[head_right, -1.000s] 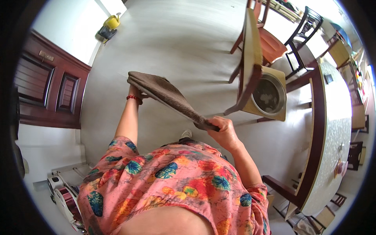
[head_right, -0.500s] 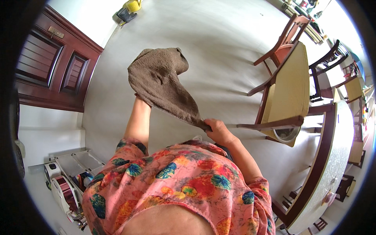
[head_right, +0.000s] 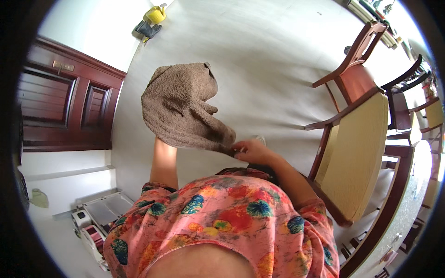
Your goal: The person wrings out a cloth in a metal bowl of water, then walks around the room and wipes the tiled floor with the cloth. The person also moves a wooden chair to clean underneath it before returning it to its original position.
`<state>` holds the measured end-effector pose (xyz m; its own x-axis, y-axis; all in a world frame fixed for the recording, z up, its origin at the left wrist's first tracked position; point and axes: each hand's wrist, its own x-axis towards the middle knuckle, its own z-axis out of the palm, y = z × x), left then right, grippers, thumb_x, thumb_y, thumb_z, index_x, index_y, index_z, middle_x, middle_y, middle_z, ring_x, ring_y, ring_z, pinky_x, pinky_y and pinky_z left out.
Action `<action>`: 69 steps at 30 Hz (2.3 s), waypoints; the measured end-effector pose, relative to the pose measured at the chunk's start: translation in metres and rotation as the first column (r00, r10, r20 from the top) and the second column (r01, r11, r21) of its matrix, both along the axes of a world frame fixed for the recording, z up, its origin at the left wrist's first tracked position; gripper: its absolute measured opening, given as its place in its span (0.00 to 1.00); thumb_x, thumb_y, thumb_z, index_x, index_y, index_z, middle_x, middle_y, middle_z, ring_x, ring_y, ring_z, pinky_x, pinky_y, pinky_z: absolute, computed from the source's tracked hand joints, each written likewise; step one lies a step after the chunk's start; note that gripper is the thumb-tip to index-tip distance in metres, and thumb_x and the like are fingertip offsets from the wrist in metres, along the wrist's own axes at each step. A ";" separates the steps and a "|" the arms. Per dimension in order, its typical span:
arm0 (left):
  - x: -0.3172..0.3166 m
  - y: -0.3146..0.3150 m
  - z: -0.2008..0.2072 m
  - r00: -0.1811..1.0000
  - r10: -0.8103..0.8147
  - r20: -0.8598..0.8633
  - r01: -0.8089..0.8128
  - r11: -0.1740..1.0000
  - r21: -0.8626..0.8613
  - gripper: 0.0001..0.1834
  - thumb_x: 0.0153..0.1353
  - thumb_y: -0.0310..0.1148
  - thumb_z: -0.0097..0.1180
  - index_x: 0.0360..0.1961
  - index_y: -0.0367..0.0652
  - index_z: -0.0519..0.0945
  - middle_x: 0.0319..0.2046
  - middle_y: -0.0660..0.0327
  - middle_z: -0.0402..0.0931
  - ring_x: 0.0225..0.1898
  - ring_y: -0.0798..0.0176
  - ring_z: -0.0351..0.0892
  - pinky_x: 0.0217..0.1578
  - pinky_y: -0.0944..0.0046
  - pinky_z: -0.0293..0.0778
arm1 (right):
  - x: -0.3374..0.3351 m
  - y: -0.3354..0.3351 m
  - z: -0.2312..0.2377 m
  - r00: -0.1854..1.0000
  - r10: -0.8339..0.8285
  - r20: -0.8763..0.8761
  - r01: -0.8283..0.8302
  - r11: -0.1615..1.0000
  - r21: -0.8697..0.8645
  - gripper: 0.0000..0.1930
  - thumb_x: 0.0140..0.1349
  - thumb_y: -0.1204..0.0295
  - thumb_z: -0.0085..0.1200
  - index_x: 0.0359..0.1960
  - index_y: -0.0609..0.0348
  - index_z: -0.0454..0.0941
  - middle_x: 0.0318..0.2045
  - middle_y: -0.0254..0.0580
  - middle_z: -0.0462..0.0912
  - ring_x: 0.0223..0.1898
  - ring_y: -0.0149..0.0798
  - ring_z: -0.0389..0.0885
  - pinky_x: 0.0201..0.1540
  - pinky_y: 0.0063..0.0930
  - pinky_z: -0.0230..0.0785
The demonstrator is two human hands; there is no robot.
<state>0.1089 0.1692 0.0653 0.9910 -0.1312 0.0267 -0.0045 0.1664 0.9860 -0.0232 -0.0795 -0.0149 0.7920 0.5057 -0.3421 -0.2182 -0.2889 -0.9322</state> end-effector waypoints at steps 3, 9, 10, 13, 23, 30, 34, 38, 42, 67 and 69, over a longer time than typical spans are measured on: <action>0.032 -0.023 0.007 0.999 0.007 0.044 -0.015 0.985 0.170 0.30 0.51 0.38 0.60 0.54 0.41 0.66 0.49 0.58 0.69 0.51 0.61 0.66 0.53 0.61 0.64 | 0.064 -0.008 0.019 0.950 -0.297 -0.095 0.312 0.901 0.301 0.11 0.57 0.72 0.54 0.41 0.64 0.77 0.30 0.37 0.80 0.32 0.26 0.76 0.38 0.20 0.70; 0.085 -0.040 0.022 0.994 0.003 0.109 -0.045 0.922 0.385 0.33 0.49 0.39 0.62 0.56 0.41 0.64 0.50 0.58 0.68 0.52 0.61 0.65 0.54 0.62 0.63 | 0.174 0.004 0.085 0.911 -0.410 -0.050 0.342 0.680 0.648 0.08 0.60 0.78 0.52 0.40 0.61 0.78 0.37 0.33 0.79 0.37 0.25 0.74 0.38 0.20 0.69; 0.097 -0.041 0.023 0.993 -0.003 0.116 -0.045 0.911 0.410 0.34 0.49 0.39 0.62 0.56 0.41 0.64 0.50 0.58 0.68 0.52 0.61 0.65 0.54 0.62 0.63 | 0.189 0.010 0.088 0.913 -0.404 -0.054 0.324 0.639 0.697 0.08 0.59 0.77 0.52 0.40 0.60 0.78 0.37 0.33 0.79 0.37 0.24 0.74 0.38 0.19 0.69; 0.131 -0.041 0.021 0.989 -0.024 0.149 -0.057 0.855 0.516 0.35 0.48 0.39 0.63 0.57 0.41 0.64 0.51 0.58 0.67 0.53 0.61 0.64 0.55 0.62 0.62 | 0.225 0.031 0.097 0.897 -0.421 -0.136 0.376 0.564 0.735 0.11 0.58 0.76 0.55 0.43 0.59 0.77 0.34 0.30 0.78 0.35 0.23 0.73 0.36 0.18 0.68; 0.243 -0.042 0.016 0.961 -0.138 -0.242 0.053 0.944 -0.327 0.28 0.50 0.38 0.63 0.52 0.43 0.68 0.45 0.60 0.70 0.47 0.64 0.67 0.50 0.64 0.65 | 0.325 0.052 0.094 0.746 -0.643 -0.173 0.534 0.422 0.733 0.08 0.58 0.79 0.53 0.40 0.59 0.74 0.29 0.29 0.76 0.28 0.22 0.72 0.31 0.17 0.68; 0.319 -0.080 0.012 0.973 -0.225 0.052 0.211 0.958 0.193 0.23 0.48 0.38 0.63 0.46 0.44 0.72 0.40 0.62 0.73 0.43 0.65 0.70 0.46 0.65 0.68 | 0.382 0.032 0.094 0.570 -0.819 -0.066 0.639 0.391 0.662 0.05 0.59 0.82 0.50 0.37 0.61 0.73 0.26 0.27 0.73 0.27 0.20 0.69 0.29 0.15 0.66; 0.350 -0.120 0.015 0.942 -0.273 0.196 0.172 0.893 0.416 0.21 0.48 0.37 0.63 0.43 0.45 0.74 0.38 0.63 0.74 0.41 0.65 0.72 0.43 0.66 0.69 | 0.410 -0.003 0.084 0.552 -0.834 -0.004 0.655 0.431 0.621 0.04 0.60 0.81 0.49 0.36 0.62 0.73 0.28 0.30 0.75 0.26 0.22 0.71 0.29 0.18 0.69; 0.387 -0.162 0.011 0.940 -0.287 0.182 0.201 0.901 0.384 0.20 0.48 0.38 0.63 0.42 0.46 0.74 0.38 0.63 0.75 0.41 0.65 0.72 0.43 0.66 0.69 | 0.442 -0.045 0.066 0.529 -0.847 -0.056 0.685 0.388 0.617 0.03 0.60 0.80 0.49 0.35 0.62 0.74 0.28 0.31 0.75 0.26 0.24 0.72 0.28 0.18 0.69; 0.428 -0.192 -0.001 0.960 -0.275 0.046 0.259 0.941 0.216 0.20 0.49 0.38 0.62 0.43 0.46 0.73 0.38 0.63 0.74 0.42 0.65 0.71 0.44 0.65 0.69 | 0.480 -0.094 0.061 0.564 -0.824 -0.056 0.687 0.431 0.585 0.02 0.60 0.80 0.49 0.33 0.61 0.73 0.23 0.29 0.73 0.24 0.23 0.70 0.27 0.17 0.68; 0.723 -0.359 -0.016 0.927 -0.371 -0.051 0.363 0.924 -0.122 0.21 0.53 0.39 0.58 0.47 0.45 0.70 0.44 0.62 0.71 0.46 0.63 0.69 0.48 0.62 0.67 | 0.708 -0.357 -0.017 0.367 -0.909 -0.200 0.917 0.317 0.243 0.09 0.54 0.72 0.44 0.26 0.69 0.71 0.21 0.47 0.78 0.16 0.37 0.76 0.20 0.25 0.69; 0.753 -0.371 -0.020 0.914 -0.401 -0.060 0.387 0.908 -0.160 0.21 0.53 0.40 0.57 0.48 0.45 0.70 0.44 0.62 0.71 0.47 0.63 0.68 0.48 0.62 0.67 | 0.706 -0.382 -0.044 0.262 -0.953 -0.153 0.965 0.254 0.071 0.10 0.54 0.71 0.44 0.25 0.69 0.73 0.20 0.47 0.78 0.15 0.37 0.75 0.19 0.26 0.69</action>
